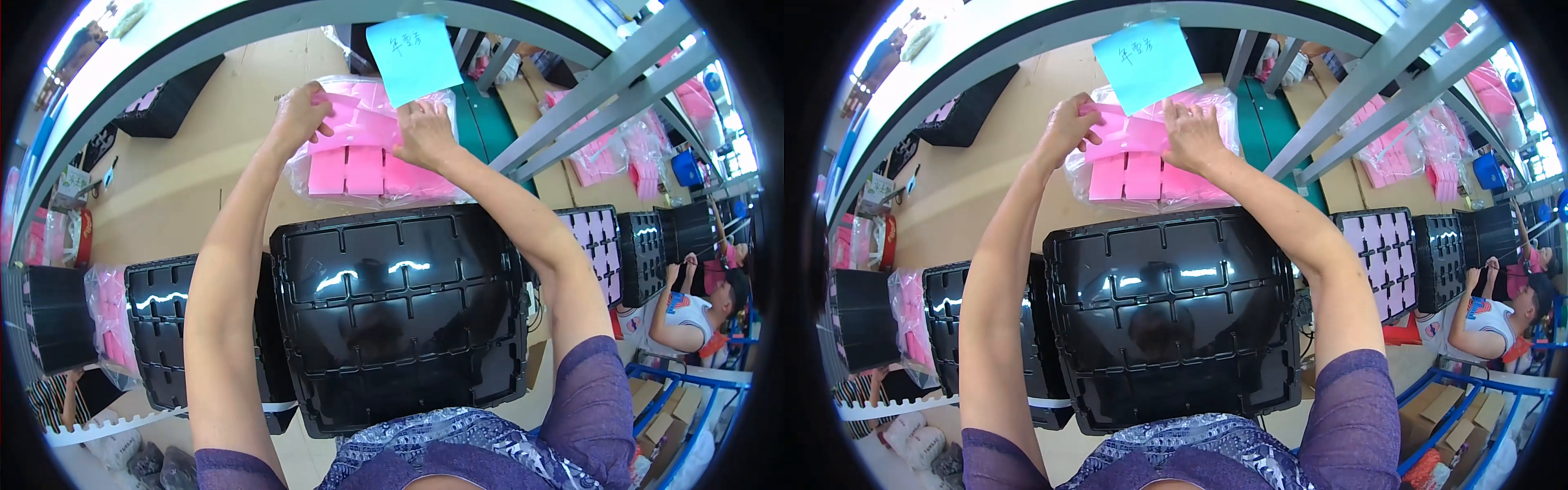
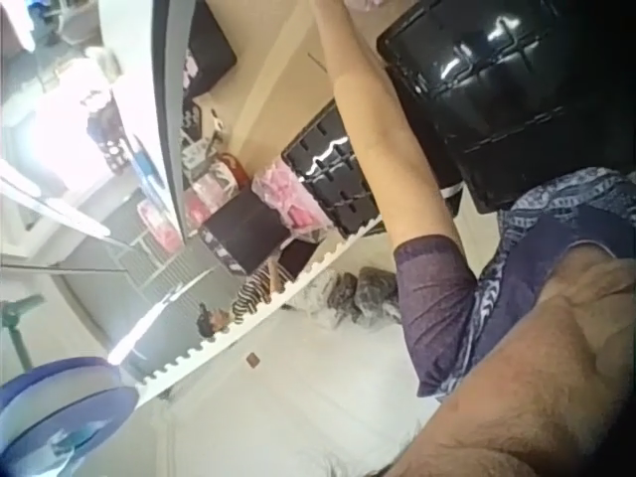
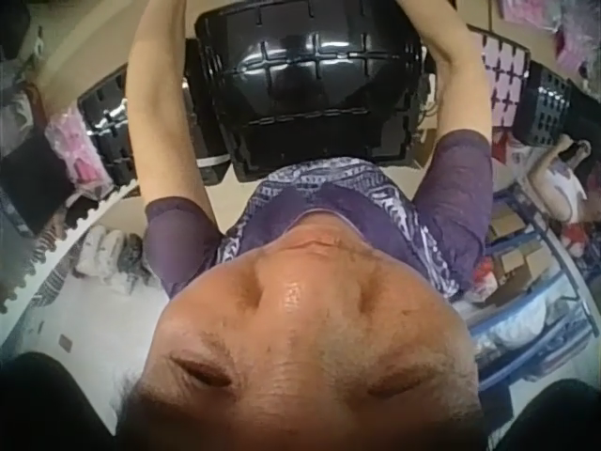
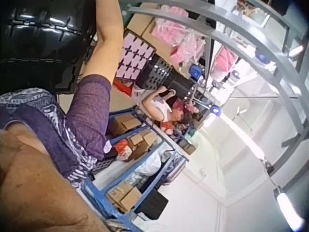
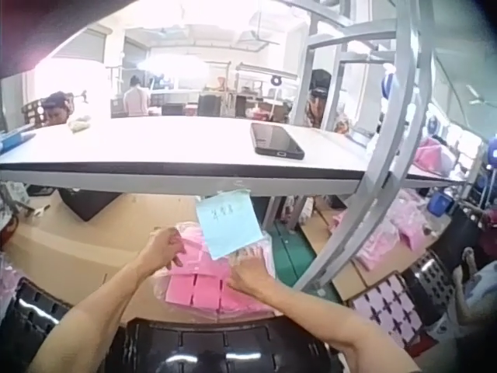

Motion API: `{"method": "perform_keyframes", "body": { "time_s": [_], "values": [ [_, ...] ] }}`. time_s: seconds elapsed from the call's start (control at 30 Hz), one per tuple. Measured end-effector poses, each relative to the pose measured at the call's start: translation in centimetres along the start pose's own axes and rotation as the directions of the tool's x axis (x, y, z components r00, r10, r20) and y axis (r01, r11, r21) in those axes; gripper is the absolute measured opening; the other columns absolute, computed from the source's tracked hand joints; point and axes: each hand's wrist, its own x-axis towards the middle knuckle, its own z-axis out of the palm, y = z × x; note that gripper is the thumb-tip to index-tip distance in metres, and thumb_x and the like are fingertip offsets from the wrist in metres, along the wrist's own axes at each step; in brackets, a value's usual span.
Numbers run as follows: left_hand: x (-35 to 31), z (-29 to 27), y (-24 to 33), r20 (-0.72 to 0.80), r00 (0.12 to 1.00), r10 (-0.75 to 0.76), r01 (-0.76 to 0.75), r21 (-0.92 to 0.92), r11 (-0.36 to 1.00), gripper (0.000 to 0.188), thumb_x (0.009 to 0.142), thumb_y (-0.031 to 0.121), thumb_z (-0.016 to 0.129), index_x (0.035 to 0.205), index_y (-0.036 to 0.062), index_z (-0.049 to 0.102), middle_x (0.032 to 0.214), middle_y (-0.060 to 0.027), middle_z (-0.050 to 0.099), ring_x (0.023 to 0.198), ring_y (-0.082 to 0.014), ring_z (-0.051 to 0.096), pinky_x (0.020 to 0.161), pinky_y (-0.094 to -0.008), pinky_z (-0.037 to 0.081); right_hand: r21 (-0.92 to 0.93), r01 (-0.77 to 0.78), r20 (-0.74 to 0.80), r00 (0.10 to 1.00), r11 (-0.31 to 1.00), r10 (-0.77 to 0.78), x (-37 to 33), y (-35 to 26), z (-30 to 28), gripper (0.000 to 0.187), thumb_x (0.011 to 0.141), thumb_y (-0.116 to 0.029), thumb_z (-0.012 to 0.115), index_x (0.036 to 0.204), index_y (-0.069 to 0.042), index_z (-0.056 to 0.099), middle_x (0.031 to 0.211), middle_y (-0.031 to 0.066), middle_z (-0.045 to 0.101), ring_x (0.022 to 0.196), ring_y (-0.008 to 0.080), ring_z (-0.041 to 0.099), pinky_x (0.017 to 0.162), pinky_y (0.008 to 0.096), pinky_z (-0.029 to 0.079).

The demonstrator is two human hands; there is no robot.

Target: The person places foam dividers into plastic trays by hand.

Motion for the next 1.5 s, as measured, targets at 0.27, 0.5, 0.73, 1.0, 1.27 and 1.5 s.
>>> {"method": "perform_keyframes", "body": {
  "time_s": [0.27,0.5,0.73,1.0,1.27,1.5],
  "values": [
    [-1.5,-2.8,3.5,-0.156,0.987,0.022,-0.030,-0.051,0.998,0.034,0.086,0.008,0.057,0.116,-0.0075,0.059,0.084,-0.0129,0.070,0.065,-0.0177,0.071,0.049,-0.0289,0.053,0.425,-0.515,0.322,0.855,0.745,0.407,-4.0,6.1,-1.2,0.084,0.082,-0.044,0.064,0.145,0.004,0.034,0.134,0.0282,0.054,0.120,0.0433,0.056,0.096,0.0563,0.046],
    [-1.6,-3.4,3.1,-0.258,0.966,-0.034,-0.044,-0.288,0.956,0.017,0.090,0.010,0.056,0.102,-0.0022,0.059,0.084,-0.0121,0.068,0.068,-0.0188,0.070,0.053,-0.0291,0.055,0.483,-0.803,0.874,0.412,-0.350,0.260,-3.8,4.5,-0.6,0.116,0.081,-0.089,0.032,0.151,0.003,0.025,0.143,0.0337,0.043,0.128,0.0468,0.048,0.098,0.0591,0.046],
    [-2.9,-3.2,1.5,-0.347,0.926,-0.150,-0.154,-0.708,0.690,0.014,0.092,0.005,0.052,0.102,-0.0046,0.053,0.089,-0.0134,0.062,0.071,-0.0228,0.069,0.059,-0.0331,0.060,0.421,-0.770,0.904,0.317,-0.479,0.287,-3.6,2.4,-1.2,0.113,0.081,-0.088,0.035,0.153,-0.002,0.021,0.127,0.0303,0.056,0.115,0.0443,0.060,0.094,0.0576,0.050],
    [-6.6,0.0,-1.7,-0.329,0.934,0.138,-0.324,-0.619,0.716,0.015,0.097,0.012,0.060,0.109,0.0040,0.056,0.086,-0.0035,0.059,0.074,-0.0145,0.062,0.068,-0.0331,0.058,0.530,-0.397,0.745,0.640,-0.750,0.188,-5.9,4.1,-1.8,0.087,0.088,-0.062,0.061,0.146,-0.006,0.029,0.112,0.0225,0.065,0.094,0.0339,0.070,0.080,0.0472,0.058],
    [-20.0,-0.4,-1.4,-0.309,0.924,0.227,-0.324,-0.310,0.894,0.009,0.098,0.005,0.057,0.105,-0.0005,0.056,0.088,-0.0056,0.062,0.074,-0.0130,0.061,0.071,-0.0261,0.050,0.742,-0.298,0.510,0.832,-0.601,0.216,-11.5,2.1,-8.5,0.026,0.095,-0.010,0.060,0.121,-0.003,0.058,0.084,0.0046,0.062,0.073,0.0139,0.064,0.065,0.0302,0.056],
    [-31.5,0.6,-3.0,-0.212,0.951,0.225,-0.267,-0.199,0.943,0.010,0.089,-0.005,0.061,0.095,0.0007,0.067,0.104,-0.0056,0.061,0.073,-0.0081,0.056,0.058,-0.0213,0.044,0.814,-0.503,0.573,0.776,-0.289,0.263,-23.8,-2.3,-16.0,0.033,0.092,-0.011,0.064,0.123,-0.002,0.061,0.077,0.0001,0.059,0.061,0.0071,0.056,0.054,0.0218,0.048]
  ]
}}
